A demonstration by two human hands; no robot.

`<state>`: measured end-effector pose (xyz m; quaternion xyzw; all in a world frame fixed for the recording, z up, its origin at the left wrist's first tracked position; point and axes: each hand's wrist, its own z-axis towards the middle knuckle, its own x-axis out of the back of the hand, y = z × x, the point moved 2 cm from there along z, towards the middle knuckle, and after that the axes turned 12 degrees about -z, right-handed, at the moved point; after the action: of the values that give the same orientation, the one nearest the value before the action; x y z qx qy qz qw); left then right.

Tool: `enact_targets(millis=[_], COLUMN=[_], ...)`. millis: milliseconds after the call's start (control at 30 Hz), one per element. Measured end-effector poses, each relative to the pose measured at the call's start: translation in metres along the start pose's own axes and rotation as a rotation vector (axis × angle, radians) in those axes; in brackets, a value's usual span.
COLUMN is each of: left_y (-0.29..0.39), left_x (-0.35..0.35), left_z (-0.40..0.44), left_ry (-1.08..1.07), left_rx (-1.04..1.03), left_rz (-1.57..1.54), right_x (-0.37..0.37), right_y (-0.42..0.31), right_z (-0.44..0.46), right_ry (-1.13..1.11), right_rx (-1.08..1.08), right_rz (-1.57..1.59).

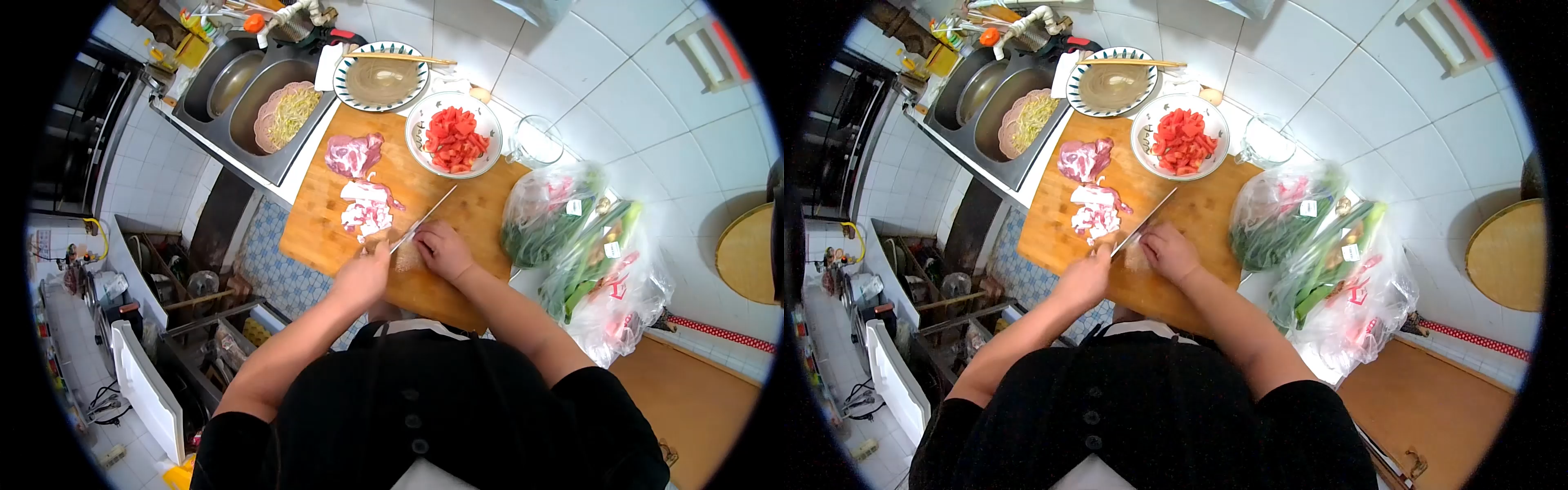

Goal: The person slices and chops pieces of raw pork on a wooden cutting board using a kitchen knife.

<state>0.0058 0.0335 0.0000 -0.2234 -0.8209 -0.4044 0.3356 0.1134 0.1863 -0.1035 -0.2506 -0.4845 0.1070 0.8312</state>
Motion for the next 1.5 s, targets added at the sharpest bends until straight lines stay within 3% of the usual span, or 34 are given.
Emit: enact_targets(millis=[133, 233, 367, 600, 900, 1000, 1100, 1400, 1500], left_y=[-0.011, -0.005, 0.014, -0.032, -0.017, -0.012, -0.015, -0.016, -0.004], left_x=[0.003, -0.002, -0.007, -0.002, 0.023, 0.021, -0.004, -0.007, -0.010], left_z=[-0.027, 0.008, 0.029, -0.029, -0.064, -0.051, -0.008, -0.014, 0.027], left_ry=[-0.109, 0.005, -0.028, -0.005, -0.082, -0.122, 0.004, -0.040, 0.037], left_rx=[0.102, 0.058, 0.022, 0.115, 0.107, 0.138, -0.041, 0.104, -0.014], left_rz=[-0.036, -0.067, 0.065, 0.061, 0.122, 0.093, -0.017, -0.010, -0.032], right_x=[0.003, -0.005, -0.003, -0.001, -0.008, -0.006, -0.008, -0.006, -0.005], right_y=[-0.003, -0.003, -0.003, -0.005, -0.003, -0.005, -0.004, -0.004, -0.003], right_z=[-0.002, -0.004, -0.005, -0.006, -0.014, -0.012, -0.014, -0.010, -0.007], right_ry=[-0.034, -0.053, -0.090, -0.071, -0.006, 0.002, -0.017, -0.061, -0.066], right_rx=[0.007, 0.024, 0.013, 0.064, 0.124, 0.115, 0.095, 0.065, 0.093], right_rz=[0.009, 0.009, -0.038, -0.083, -0.044, -0.046, -0.040, -0.043, -0.063])
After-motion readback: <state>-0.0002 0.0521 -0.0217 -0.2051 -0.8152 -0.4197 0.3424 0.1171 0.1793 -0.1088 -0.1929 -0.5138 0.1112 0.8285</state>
